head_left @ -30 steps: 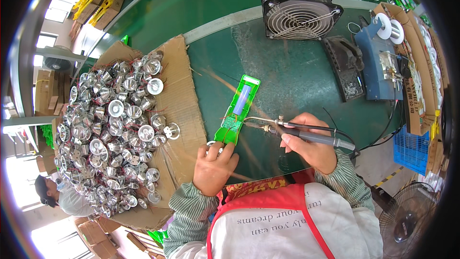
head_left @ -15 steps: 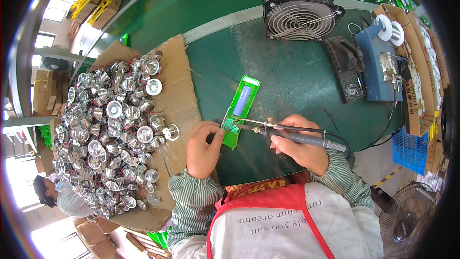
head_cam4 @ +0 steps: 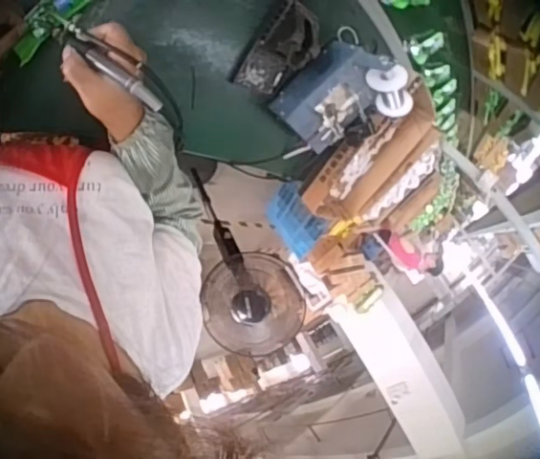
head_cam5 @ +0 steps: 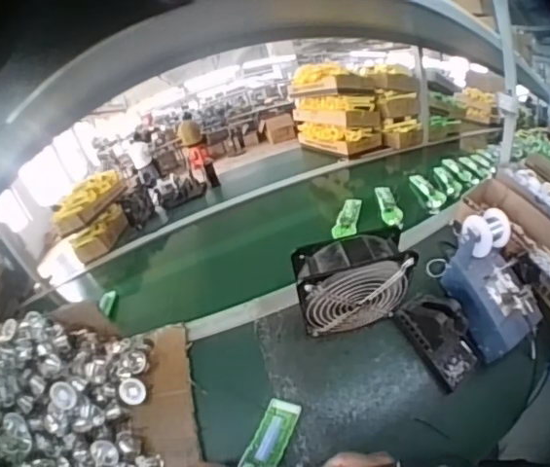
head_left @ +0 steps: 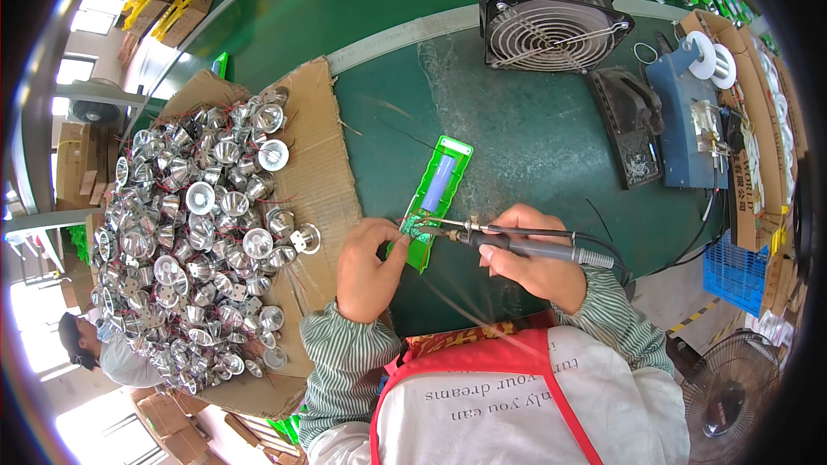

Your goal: The person solders components onto flashlight casings using a soldering iron and places the assembled flashlights onto a conveyor belt.

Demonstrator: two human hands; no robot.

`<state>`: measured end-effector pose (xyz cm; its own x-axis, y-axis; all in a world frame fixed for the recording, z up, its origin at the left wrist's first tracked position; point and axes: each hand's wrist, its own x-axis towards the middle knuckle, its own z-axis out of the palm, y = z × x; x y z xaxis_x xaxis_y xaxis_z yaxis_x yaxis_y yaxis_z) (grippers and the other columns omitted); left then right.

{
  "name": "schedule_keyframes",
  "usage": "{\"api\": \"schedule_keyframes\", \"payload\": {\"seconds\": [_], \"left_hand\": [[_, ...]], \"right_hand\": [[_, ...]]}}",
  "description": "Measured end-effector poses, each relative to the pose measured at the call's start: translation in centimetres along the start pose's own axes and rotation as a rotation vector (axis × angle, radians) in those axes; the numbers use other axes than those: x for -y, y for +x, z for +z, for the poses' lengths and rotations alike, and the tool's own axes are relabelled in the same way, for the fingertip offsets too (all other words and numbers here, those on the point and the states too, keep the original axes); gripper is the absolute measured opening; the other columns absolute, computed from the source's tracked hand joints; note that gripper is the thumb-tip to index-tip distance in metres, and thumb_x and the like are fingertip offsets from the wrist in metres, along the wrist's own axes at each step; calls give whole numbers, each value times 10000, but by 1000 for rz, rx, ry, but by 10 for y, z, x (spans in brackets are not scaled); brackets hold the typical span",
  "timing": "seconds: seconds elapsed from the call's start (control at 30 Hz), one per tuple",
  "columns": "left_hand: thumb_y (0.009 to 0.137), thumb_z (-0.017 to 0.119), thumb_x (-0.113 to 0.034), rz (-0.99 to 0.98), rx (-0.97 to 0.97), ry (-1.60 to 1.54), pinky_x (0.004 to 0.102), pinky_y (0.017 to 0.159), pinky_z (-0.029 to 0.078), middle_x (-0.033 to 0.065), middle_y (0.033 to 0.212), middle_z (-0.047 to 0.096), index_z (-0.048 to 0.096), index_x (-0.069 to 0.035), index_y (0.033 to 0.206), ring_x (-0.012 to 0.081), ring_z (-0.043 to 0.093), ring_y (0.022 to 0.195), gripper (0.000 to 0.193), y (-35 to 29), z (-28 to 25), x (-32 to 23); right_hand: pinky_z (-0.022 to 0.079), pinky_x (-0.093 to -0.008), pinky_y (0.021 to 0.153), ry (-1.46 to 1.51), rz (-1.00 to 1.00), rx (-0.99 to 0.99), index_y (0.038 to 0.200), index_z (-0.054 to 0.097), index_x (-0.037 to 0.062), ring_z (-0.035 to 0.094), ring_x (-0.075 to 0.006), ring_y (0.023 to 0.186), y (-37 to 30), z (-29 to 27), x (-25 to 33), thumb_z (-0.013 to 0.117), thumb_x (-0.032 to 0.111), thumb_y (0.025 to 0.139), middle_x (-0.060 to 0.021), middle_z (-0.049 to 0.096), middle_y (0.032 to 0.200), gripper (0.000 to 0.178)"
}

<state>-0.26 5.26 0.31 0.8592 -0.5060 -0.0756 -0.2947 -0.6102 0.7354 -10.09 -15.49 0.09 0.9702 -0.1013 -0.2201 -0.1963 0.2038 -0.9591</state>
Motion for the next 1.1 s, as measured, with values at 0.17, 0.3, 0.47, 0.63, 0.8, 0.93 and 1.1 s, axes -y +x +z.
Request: {"api": "schedule_keyframes", "payload": {"seconds": [0.17,0.3,0.47,0.63,0.8,0.93,1.1], "left_hand": [[744,619,-41,20,-5,-1,364,737,438,145,837,593,591,16,766,308,559,812,67,0,-1,-1],[777,615,-64,-16,28,5,318,747,436,138,874,592,601,34,794,251,569,824,101,0,-2,-1],[759,649,-95,-3,17,57,330,749,440,143,890,589,592,24,832,270,570,833,151,-7,-1,-5],[680,747,-176,192,-32,380,374,719,461,155,928,578,525,-13,979,309,575,812,407,-18,4,-17],[711,718,-203,73,-160,339,369,625,476,154,922,572,541,-18,997,318,585,711,384,25,-21,-14],[746,693,-239,111,-103,210,368,658,479,172,949,575,552,2,1024,308,591,773,394,106,-30,-7],[775,667,-275,202,30,40,348,856,435,172,1069,572,554,9,1100,295,561,979,446,258,-1,-8]], "right_hand": [[495,-245,555,-5,-18,-31,872,550,-9,617,-105,632,-5,-1,3,635,55,786,-78,641,724,137],[493,-239,540,24,-82,-36,879,547,-18,617,-104,619,-11,-7,8,630,53,795,-79,641,719,138],[496,-243,559,-67,-89,-62,879,503,-40,603,-121,621,-20,-20,11,596,15,808,-123,629,741,129],[498,-227,530,46,-122,-140,876,541,-43,613,-103,609,-20,-28,9,621,31,806,-98,637,725,130],[503,-229,533,52,-119,-180,884,535,-46,613,-106,608,-17,-40,11,620,32,811,-108,632,728,136],[502,-232,535,47,-147,-207,881,538,-32,613,-106,610,-13,-50,11,633,36,802,-100,636,723,141],[507,-234,552,85,-71,-285,873,537,-23,619,-115,627,-7,-60,12,639,45,797,-99,636,726,144]]}}
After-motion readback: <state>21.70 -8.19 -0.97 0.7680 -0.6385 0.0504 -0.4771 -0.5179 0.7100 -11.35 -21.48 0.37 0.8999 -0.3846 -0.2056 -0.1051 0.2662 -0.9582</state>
